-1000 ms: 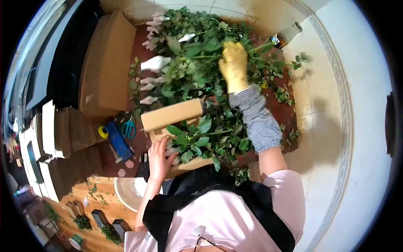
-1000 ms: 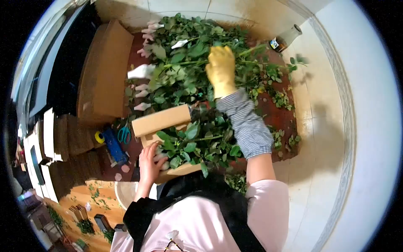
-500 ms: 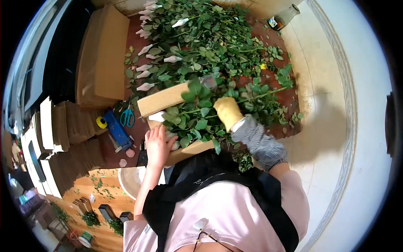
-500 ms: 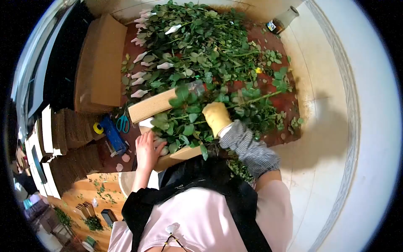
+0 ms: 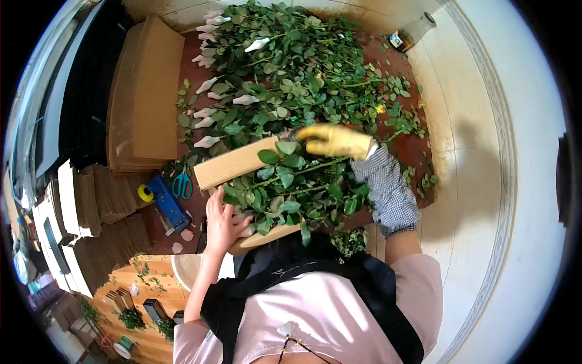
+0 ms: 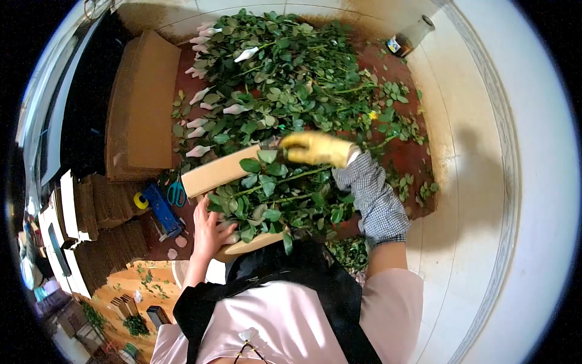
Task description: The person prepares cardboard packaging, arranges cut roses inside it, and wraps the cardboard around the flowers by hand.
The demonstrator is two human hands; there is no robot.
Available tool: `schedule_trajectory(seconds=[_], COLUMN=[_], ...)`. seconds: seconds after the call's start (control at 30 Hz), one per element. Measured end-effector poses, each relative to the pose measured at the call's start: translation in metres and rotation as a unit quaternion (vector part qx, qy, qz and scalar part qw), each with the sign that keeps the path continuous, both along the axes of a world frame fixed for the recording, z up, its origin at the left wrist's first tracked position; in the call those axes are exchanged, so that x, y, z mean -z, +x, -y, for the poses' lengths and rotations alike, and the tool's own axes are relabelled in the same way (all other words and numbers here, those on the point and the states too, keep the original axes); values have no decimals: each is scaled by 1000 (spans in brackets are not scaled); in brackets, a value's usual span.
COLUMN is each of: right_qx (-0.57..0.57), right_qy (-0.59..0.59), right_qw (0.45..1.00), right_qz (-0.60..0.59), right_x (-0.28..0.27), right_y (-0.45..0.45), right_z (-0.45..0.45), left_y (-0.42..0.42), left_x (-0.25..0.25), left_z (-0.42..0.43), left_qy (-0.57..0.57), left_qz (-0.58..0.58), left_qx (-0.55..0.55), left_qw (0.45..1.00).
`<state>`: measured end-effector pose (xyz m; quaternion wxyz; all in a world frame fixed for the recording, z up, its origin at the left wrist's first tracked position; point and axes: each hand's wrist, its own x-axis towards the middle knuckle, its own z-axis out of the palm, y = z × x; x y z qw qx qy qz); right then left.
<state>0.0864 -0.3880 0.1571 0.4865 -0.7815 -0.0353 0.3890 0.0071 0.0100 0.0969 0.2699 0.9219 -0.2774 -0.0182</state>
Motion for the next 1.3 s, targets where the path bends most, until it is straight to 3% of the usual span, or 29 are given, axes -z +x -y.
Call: schedule_trajectory(seconds=[0.03, 0.1, 0.13, 0.2, 0.23, 0.3, 0.33, 0.4, 0.47, 0.53, 0.6, 0.67, 0.7, 0.73, 0.8, 0.83, 0.93, 1.0, 1.03, 1.07, 1.1, 1.13, 1.17, 1.2, 1.3], right_qx=[115, 149, 123, 27, 28, -29, 41, 94, 101, 105, 148, 86, 2, 2, 0, -37, 63, 102, 88, 51, 95, 117, 88, 73, 2], right_qy=[11, -108, -322, -560, -558, -521, -574, -510, -549, -634, -705, -645, -630, -615, -542, -533, -482, -437, -434, -482, -436, -326, -456, -392, -302], right_qw=[987, 915, 826, 676, 678, 786, 746, 592, 558, 580, 554, 589, 683, 687, 802, 819, 827, 735, 755, 736, 642, 651, 688, 598, 693], right_qz=[108, 359, 445, 478, 477, 331, 336, 617, 614, 500, 417, 480, 370, 387, 252, 207, 282, 509, 484, 472, 623, 675, 558, 695, 654], right_x=[7, 29, 47, 73, 81, 65, 48, 23, -16, -28, -12, 24, 41, 68, 94, 121, 112, 82, 64, 48, 28, 11, -29, -34, -100], right_y=[13, 61, 85, 107, 121, 152, 161, 161, 171, 190, 205, 210, 208, 196, 181, 182, 180, 163, 164, 167, 151, 141, 121, 112, 42], right_z=[0, 4, 5, 9, 13, 11, -1, 4, -3, -3, -8, -15, -26, -38, -49, -45, -49, -40, -32, -17, -6, 14, 12, 31, 14], left_y=[-1, -1, 1, 2, 0, 1, 1, 2, 4, 1, 3, 3, 3, 2, 0, 0, 2, 1, 1, 2, 2, 0, -1, -1, -2], left_x=[-1, -5, -10, -14, -12, -12, -13, -11, -12, -13, -14, -10, -10, -9, -5, -6, -11, -10, -12, -11, -10, -9, -5, -6, -4], left_z=[-1, 3, 4, 7, 6, 4, 6, 5, 6, 7, 7, 4, 4, 4, 4, 3, 4, 5, 7, 6, 6, 5, 4, 3, 5], left_qy=[1, 6, 16, 8, 8, 4, 6, 4, 5, 7, 13, 30, 31, 32, 33, 34, 21, 7, 7, 5, 1, -3, -21, -25, -50], left_qz=[-5, -7, -14, -22, -28, -44, -46, -49, -46, -45, -52, -49, -44, -42, -42, -42, -48, -46, -47, -43, -35, -30, -36, -50, -56], left_qx=[-6, -13, -12, -19, -24, -27, -35, -30, -30, -20, -29, -14, -15, -16, -12, -16, -12, -20, -25, -18, -18, -24, -27, -33, -71], left_qw=[1000, 1000, 1000, 1000, 999, 999, 998, 998, 998, 999, 998, 998, 998, 998, 998, 998, 999, 999, 999, 999, 999, 999, 999, 998, 995])
